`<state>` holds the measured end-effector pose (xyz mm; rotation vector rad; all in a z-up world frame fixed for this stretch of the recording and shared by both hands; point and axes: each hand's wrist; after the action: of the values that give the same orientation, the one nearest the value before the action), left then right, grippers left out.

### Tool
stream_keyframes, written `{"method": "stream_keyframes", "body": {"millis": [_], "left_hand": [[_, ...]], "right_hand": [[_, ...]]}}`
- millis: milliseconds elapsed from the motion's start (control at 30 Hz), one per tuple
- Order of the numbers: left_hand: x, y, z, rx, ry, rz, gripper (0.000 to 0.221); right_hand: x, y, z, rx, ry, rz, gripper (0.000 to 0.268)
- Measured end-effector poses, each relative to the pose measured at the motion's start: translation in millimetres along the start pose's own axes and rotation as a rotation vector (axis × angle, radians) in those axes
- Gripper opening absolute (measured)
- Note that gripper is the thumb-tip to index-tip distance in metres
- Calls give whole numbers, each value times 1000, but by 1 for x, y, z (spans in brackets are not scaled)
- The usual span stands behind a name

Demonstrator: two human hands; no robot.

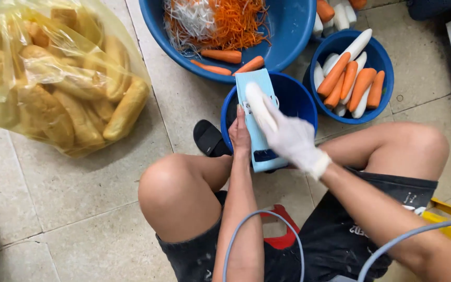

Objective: Grating carrots and white radishes into a bucket using a handheld grater.

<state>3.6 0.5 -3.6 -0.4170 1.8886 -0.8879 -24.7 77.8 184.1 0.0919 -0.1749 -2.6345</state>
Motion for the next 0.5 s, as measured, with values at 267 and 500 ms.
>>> {"method": "stream_keyframes", "body": {"millis": [267,500], "left_hand": [[-6,-11,1,21,-15,40,65],[-6,-8,0,-24,9,36,64]], "right_hand": [[70,9,-36,5,4,-3,64],[-5,-9,6,-151,-1,310,63]]}}
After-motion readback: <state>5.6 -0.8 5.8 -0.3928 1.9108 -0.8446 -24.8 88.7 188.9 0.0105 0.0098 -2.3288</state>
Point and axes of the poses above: each hand's wrist, its own x-axis towards the middle knuckle, its own z-axis out of the back of the hand, y = z × x, and after that the axes turned 13 degrees about -y, right-handed
